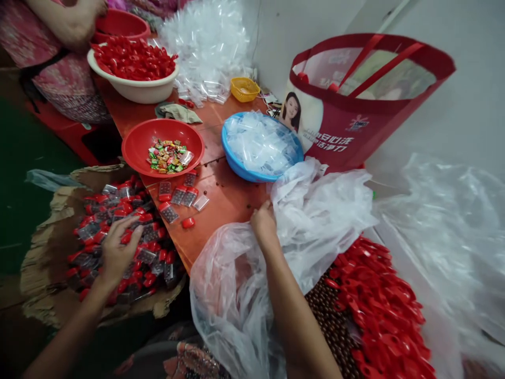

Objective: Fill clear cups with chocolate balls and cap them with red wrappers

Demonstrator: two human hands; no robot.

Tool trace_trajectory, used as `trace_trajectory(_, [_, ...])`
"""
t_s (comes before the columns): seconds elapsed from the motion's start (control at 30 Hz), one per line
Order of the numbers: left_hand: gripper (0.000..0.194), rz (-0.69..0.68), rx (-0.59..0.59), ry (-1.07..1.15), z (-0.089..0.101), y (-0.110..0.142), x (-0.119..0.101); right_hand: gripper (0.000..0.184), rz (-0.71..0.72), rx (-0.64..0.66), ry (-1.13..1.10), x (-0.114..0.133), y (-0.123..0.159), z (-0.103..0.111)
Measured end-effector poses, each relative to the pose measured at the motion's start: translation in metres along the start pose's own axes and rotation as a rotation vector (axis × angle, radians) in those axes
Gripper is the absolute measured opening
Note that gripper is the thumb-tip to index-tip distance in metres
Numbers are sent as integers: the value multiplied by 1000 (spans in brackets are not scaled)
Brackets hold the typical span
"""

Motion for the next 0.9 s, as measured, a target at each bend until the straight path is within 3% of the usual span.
trace_trajectory(0.1, [31,-180,88,109,-28,-34,-30,77,-1,-8,13,-8,-13,-3])
trace_trajectory(0.2, [35,-287,281,177,-81,-72,-55,95,71,-12,-15,5,-27,-16])
trace_trajectory(0.37, [46,-301,531,-35,-177,-138,-67,98,155,-77,-171,24,-52,-40])
trace_trajectory(0.5, [59,-196,665,-302,-233,-178,-65,92,230,-112,-218,35,-54,-57])
trace_trajectory(0.6, [60,-163,686,-396,-261,-198,-60,93,285,-103,-218,43,-50,-66])
trace_trajectory(0.7, [58,-269,717,-405,-281,-212,-52,93,338,-100,-195,47,-51,-70])
trace_trajectory(0.9, [46,-432,787,-383,-295,-216,-43,95,436,-106,-156,52,-57,-76])
Point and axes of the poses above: each hand's wrist, its own y-axis away from the middle knuckle, its own z-axis out of the back of the hand, x = y × z, the point moved 2 cm from there along -y, towards the middle knuckle, and after that the axes turned 8 degrees about -z, right-handed, at the moved point
